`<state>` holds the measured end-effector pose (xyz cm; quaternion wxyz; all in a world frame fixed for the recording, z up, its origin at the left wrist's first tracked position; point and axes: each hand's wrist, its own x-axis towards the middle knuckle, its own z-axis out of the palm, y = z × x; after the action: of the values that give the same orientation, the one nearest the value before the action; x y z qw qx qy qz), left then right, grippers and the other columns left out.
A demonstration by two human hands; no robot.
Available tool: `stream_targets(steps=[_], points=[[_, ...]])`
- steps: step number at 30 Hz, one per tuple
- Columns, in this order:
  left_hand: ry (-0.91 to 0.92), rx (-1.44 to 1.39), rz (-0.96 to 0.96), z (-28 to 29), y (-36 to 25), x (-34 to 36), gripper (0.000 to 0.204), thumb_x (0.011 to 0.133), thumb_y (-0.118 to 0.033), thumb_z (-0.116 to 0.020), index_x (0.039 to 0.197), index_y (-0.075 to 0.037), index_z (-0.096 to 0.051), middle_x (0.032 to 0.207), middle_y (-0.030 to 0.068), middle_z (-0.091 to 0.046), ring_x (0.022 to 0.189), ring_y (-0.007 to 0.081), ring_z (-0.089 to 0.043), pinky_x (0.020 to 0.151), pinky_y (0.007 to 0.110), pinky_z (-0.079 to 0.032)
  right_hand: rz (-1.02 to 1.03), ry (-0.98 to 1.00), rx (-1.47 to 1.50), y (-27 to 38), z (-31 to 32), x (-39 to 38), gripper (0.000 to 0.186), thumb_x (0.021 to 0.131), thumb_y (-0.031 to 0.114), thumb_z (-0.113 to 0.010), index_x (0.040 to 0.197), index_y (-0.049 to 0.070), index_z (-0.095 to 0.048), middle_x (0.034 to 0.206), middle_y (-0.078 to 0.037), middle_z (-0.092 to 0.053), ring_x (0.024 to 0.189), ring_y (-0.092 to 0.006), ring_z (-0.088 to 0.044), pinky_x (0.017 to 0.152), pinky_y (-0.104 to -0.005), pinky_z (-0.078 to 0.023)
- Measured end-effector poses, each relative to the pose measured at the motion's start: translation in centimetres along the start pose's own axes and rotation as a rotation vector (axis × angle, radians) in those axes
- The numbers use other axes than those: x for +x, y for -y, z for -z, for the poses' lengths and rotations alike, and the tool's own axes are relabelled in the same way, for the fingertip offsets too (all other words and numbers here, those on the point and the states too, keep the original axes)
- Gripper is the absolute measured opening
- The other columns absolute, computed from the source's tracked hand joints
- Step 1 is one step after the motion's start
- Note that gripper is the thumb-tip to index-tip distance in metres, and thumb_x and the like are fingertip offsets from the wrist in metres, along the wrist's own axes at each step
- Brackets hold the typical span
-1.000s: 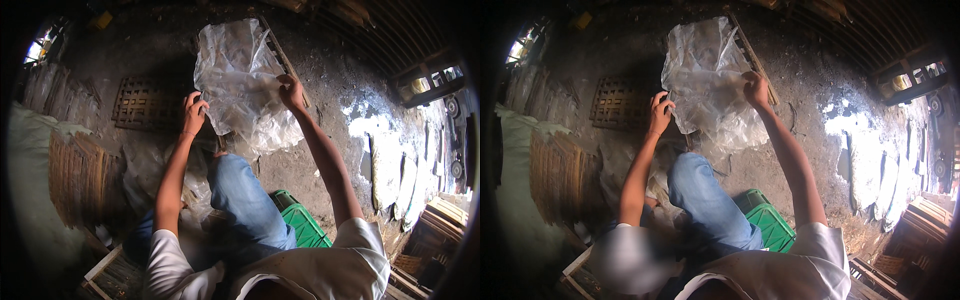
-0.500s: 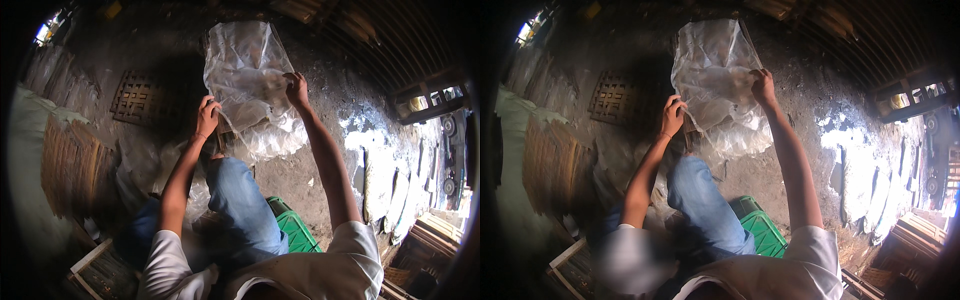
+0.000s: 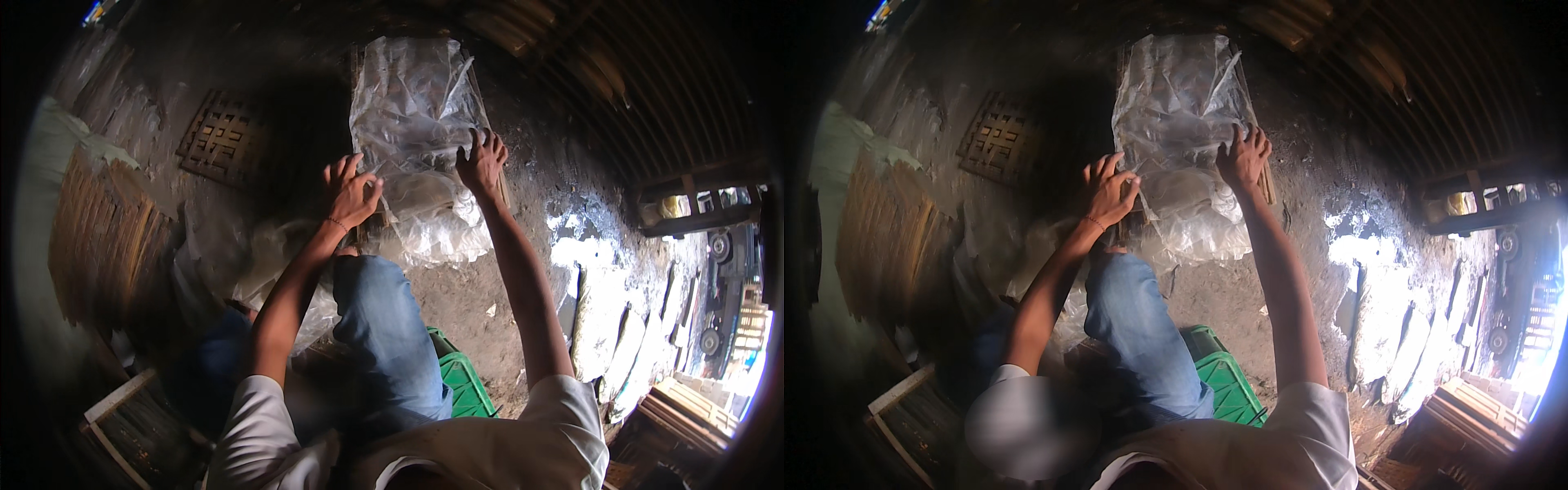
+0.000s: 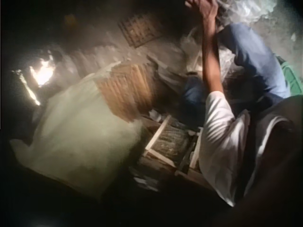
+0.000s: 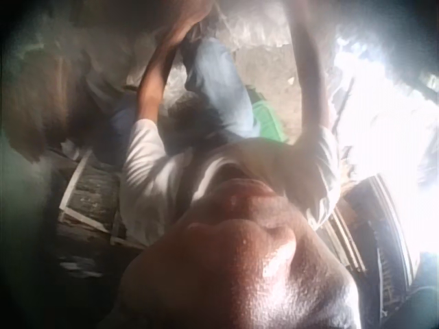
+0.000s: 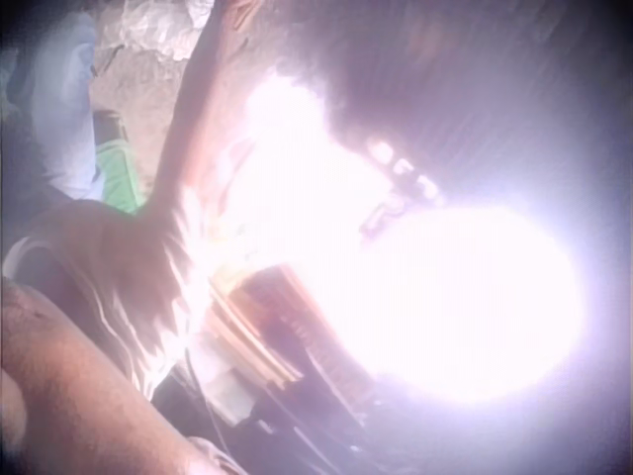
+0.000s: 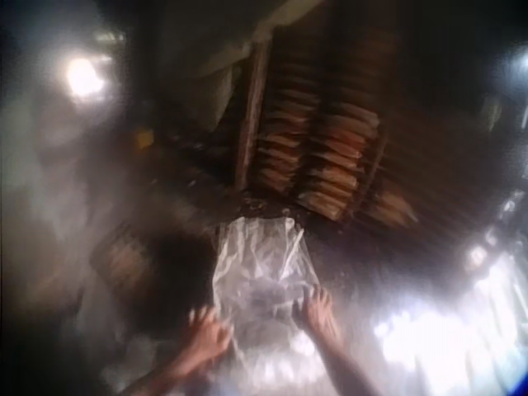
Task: The person sits on the floor and repeatedly wraps wooden trays with clear plastic sheets. They pick up a tray, place a plastic sheet over it, smooth the sheet, and then place the wrapped tray on a stack. The person handles the trays and plastic sheets by hand.
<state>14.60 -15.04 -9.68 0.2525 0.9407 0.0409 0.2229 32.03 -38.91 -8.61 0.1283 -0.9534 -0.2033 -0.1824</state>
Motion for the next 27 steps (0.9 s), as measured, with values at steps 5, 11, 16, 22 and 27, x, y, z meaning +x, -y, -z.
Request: stream_targets(steps=[5,11,16,22,27], points=[[0.058,-0.066,0.123,-1.6,0.5,-0.8,0.021,0.072,-0.026,-0.069,0.086,-0.013,-0.059,0.133,0.0100,-0.044,0.120,0.0341,-0.041,0.103,0.057,-0.021,0.211,0.211,0.017,2.5,0.6,-1.8,0.064,0.091,0.047,-0.045,0.146,0.017,-0.029,0.154,-0.020,-0.015,0.142,-0.0372,-0.013,0.112,-0.0568,-0.010],[0.078,-0.180,0.118,-1.6,2.4,-1.7,0.038,0.066,-0.016,-0.069,0.101,-0.016,-0.053,0.138,0.0081,-0.039,0.125,0.0343,-0.041,0.104,0.055,-0.024,0.202,0.313,-0.096,-2.3,0.9,-2.8,0.066,0.094,0.056,-0.033,0.149,0.020,-0.024,0.155,-0.016,-0.015,0.144,-0.0323,-0.013,0.111,-0.0597,-0.006],[0.014,-0.241,0.089,-0.6,2.8,-1.6,0.038,0.067,-0.014,-0.067,0.102,-0.016,-0.054,0.134,0.0084,-0.044,0.122,0.0330,-0.044,0.102,0.051,-0.029,0.210,0.290,-0.178,-3.6,0.9,-2.5,0.065,0.095,0.053,-0.033,0.149,0.019,-0.024,0.155,-0.015,-0.018,0.143,-0.0329,-0.015,0.111,-0.0597,-0.009],[-0.289,-0.373,0.235,-1.9,13.6,-3.1,0.036,0.072,-0.013,-0.063,0.106,-0.011,-0.052,0.119,0.0124,-0.052,0.115,0.0328,-0.048,0.097,0.044,-0.037,0.196,0.316,-0.099,-3.1,0.3,-2.6,0.067,0.093,0.053,-0.034,0.150,0.020,-0.020,0.156,-0.016,-0.013,0.143,-0.0369,-0.012,0.111,-0.0571,-0.014],[-0.107,-1.038,1.299,-5.9,27.4,-9.2,0.070,0.078,-0.044,-0.061,0.136,-0.010,-0.042,0.141,0.0155,-0.040,0.130,0.0308,-0.036,0.105,0.043,-0.030,0.294,0.282,-0.081,-3.3,0.3,-2.5,0.065,0.094,0.049,-0.035,0.148,0.015,-0.026,0.152,-0.024,-0.020,0.140,-0.0419,-0.018,0.111,-0.0529,-0.018]])
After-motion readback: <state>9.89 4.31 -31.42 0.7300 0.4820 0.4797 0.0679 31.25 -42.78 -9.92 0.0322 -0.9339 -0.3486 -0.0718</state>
